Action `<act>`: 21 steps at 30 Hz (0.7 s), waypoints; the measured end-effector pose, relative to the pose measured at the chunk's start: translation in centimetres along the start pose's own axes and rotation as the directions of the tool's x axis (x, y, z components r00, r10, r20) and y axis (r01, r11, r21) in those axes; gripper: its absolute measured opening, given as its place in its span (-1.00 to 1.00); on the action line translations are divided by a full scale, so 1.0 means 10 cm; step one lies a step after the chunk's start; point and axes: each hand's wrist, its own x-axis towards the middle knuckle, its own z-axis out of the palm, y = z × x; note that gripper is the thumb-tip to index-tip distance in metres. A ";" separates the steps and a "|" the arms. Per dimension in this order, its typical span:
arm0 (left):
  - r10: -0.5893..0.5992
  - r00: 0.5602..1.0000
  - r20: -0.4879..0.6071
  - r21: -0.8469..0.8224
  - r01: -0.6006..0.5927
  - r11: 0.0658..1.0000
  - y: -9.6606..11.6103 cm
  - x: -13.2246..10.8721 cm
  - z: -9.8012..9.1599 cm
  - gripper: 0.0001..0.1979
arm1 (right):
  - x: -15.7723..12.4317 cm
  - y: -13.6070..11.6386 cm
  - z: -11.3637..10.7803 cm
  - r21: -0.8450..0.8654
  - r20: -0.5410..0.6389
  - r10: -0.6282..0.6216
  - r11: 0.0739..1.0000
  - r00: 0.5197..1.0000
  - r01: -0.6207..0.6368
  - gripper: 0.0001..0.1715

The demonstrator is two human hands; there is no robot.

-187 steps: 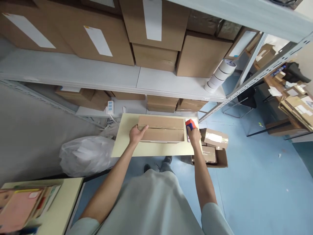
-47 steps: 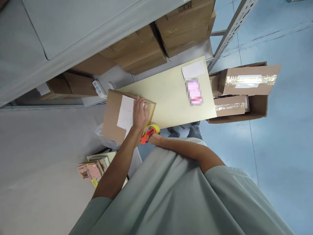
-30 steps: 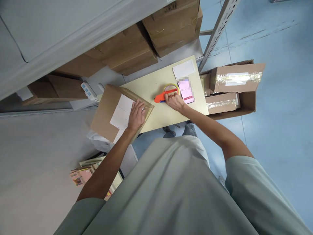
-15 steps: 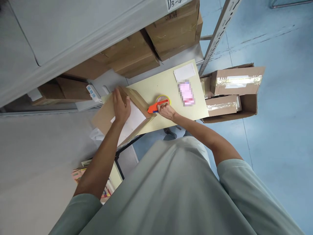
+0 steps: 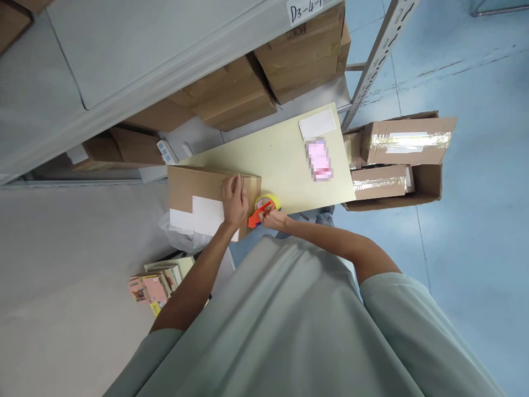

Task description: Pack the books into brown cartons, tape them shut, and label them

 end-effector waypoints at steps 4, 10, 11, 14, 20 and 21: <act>0.022 0.999 0.024 0.040 -0.023 0.999 0.05 -0.22 0.10 -0.43 | -0.09 0.00 0.03 0.005 0.016 -0.027 1.000 1.000 0.027 -0.47; 0.038 0.998 0.047 0.012 -0.039 0.999 0.06 -0.34 0.18 -0.45 | -0.69 0.94 -0.10 -0.048 0.031 0.168 0.985 0.985 -0.166 -0.48; 0.035 0.998 0.044 0.005 -0.035 0.999 0.07 -0.34 0.19 -0.45 | -0.76 1.12 -0.15 -0.082 0.032 0.222 0.972 0.975 -0.219 -0.49; 0.028 0.999 0.029 0.012 -0.028 1.000 0.06 -0.34 0.22 -0.45 | -0.76 1.45 -0.35 -0.140 -0.015 0.299 0.944 0.954 -0.298 -0.51; 0.018 1.000 0.018 0.032 -0.018 0.999 0.04 -0.34 0.26 -0.45 | -0.20 1.36 -0.64 -0.045 -0.028 0.332 0.942 0.943 -0.333 -0.52; 0.014 1.000 0.022 0.032 -0.014 0.999 0.03 -0.34 0.26 -0.45 | -0.11 1.31 -0.66 -0.015 -0.027 0.317 0.948 0.948 -0.318 -0.51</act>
